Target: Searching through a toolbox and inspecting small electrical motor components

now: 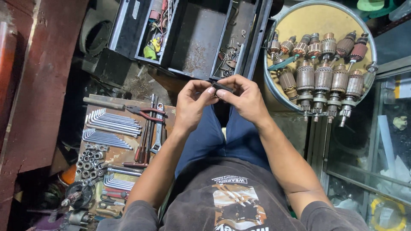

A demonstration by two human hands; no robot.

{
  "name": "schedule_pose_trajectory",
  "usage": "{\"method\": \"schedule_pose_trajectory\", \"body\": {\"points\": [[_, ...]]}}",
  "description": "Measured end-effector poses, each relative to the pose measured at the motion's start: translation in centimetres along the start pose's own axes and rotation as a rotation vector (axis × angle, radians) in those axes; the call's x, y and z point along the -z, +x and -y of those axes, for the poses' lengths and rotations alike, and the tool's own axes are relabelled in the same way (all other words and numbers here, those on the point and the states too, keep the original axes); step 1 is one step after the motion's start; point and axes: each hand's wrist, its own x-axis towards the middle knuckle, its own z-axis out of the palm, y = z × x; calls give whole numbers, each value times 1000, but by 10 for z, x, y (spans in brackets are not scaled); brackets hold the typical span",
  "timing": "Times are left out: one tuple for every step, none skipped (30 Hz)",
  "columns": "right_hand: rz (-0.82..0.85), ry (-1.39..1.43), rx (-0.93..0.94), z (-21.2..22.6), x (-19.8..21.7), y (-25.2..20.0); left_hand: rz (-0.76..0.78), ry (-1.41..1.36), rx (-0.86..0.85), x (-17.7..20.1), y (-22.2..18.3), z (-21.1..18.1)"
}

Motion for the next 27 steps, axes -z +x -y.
{"method": "schedule_pose_trajectory", "body": {"points": [[0, 0, 4, -2, 2, 0, 2, 0, -3, -3, 0, -2], [-9, 13, -12, -5, 3, -1, -1, 6, -6, -5, -2, -5], [-19, 26, -27, -8, 4, -1, -3, 12, -9, -7, -3, -7], [-17, 27, -27, -11, 5, -2, -5, 13, -10, -9, -5, -9], [-14, 23, -26, -14, 6, -2, -7, 29, -3, -10, -6, -11], [-11, 18, -24, -17, 6, -3, -11, 43, 3, -11, -8, -13], [-8, 19, -24, -16, 6, -5, -14, 44, 1, -10, -8, -12], [-1, 15, -20, -15, 6, -5, -20, 34, 13, -9, -8, -11], [5, 12, -17, -13, 6, -6, -26, 24, 26, -8, -8, -10], [7, 12, -15, -12, 4, -7, -27, 24, 24, -5, -6, -7], [20, 48, -8, -12, 2, -8, -38, 14, 27, -3, -5, -4], [26, 83, -4, -12, 1, -13, -44, 2, 37, -1, -5, 0], [22, 83, -7, -11, 3, -15, -42, 3, 42, 1, -6, 7], [18, 45, 50, -10, 6, -16, -35, -9, 66, 1, -3, 13], [14, 6, 106, -9, 10, -17, -28, -20, 89, 1, -1, 20], [-6, 3, 108, -4, 14, -21, -9, -18, 97, -8, -5, 14], [-13, -25, 128, 0, 19, -24, 12, -34, 124, -17, -10, 8], [-32, -54, 149, 4, 25, -29, 43, -48, 155, -27, -13, 3], [-62, -58, 153, 7, 31, -33, 72, -43, 166, -33, -13, 3], [-90, -121, 170, 10, 40, -40, 121, -31, 181, -41, -13, 6], [-117, -186, 184, 12, 49, -47, 171, -19, 195, -50, -13, 9], [-156, -193, 179, 13, 58, -53, 206, -16, 216, -58, -13, 11], [-172, -238, 169, 13, 67, -60, 248, 50, 210, -65, -12, 14], [-175, -279, 162, 14, 73, -64, 278, 116, 194, -69, -12, 15], [-200, -282, 158, 17, 76, -73, 301, 118, 205, -73, -15, 24], [-201, -312, 151, 21, 78, -74, 295, 215, 133, -74, -13, 29], [-201, -342, 144, 26, 78, -75, 289, 310, 59, -73, -11, 33]]}}
